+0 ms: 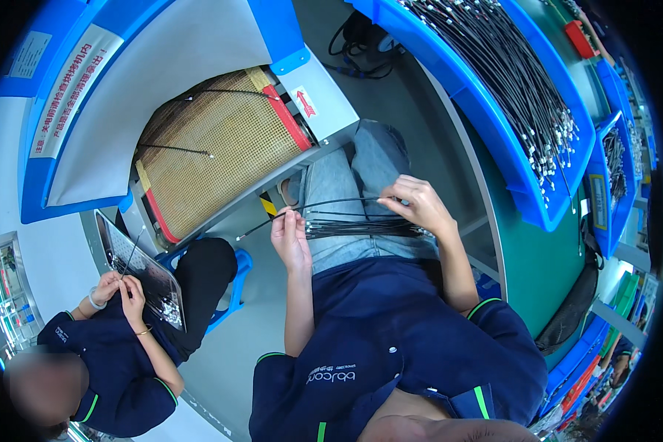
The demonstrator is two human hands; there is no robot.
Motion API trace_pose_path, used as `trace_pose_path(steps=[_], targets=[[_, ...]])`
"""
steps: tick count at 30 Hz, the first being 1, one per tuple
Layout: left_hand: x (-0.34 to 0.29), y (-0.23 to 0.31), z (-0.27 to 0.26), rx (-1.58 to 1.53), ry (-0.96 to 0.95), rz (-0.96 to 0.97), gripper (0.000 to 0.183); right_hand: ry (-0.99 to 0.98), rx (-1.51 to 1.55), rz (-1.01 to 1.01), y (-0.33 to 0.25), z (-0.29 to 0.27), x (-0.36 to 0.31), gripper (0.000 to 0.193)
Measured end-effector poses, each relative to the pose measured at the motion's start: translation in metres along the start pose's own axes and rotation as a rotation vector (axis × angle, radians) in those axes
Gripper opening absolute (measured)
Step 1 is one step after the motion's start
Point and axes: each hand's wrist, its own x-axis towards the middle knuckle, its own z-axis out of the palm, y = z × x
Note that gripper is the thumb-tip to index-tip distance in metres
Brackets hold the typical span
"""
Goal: The person sits at a workstation and repeatedly picks up black cables from a blue bin. They insert the ends of the cables into a machine with a mesh surface, then remove them and place them back into the bin. A coworker is visible to the left performing a similar task.
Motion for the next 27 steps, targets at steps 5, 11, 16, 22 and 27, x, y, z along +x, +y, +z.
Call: trace_pose_path(steps=[5,11,16,22,27], targets=[[0.0,0.003,0.002,0.024,-0.002,0.002,0.013,0.004,-0.032,0.027,0.002,0.001,0.0,0.014],[0.002,0.001,-0.002,0.017,-0.014,0.009,0.012,-0.047,-0.041,0.102,0.0,-0.009,0.003,0.022],[0.004,0.001,0.0,0.028,-0.024,0.002,0.012,0.05,-0.116,0.104,-0.001,-0.02,0.018,0.024],[0.005,-0.002,0.009,0.011,-0.019,-0.021,0.012,-0.137,-0.144,-0.079,-0.024,-0.001,0.051,0.02],[0.01,-0.004,0.009,0.022,-0.03,-0.04,0.012,-0.221,-0.206,-0.11,-0.025,0.02,0.058,0.016]])
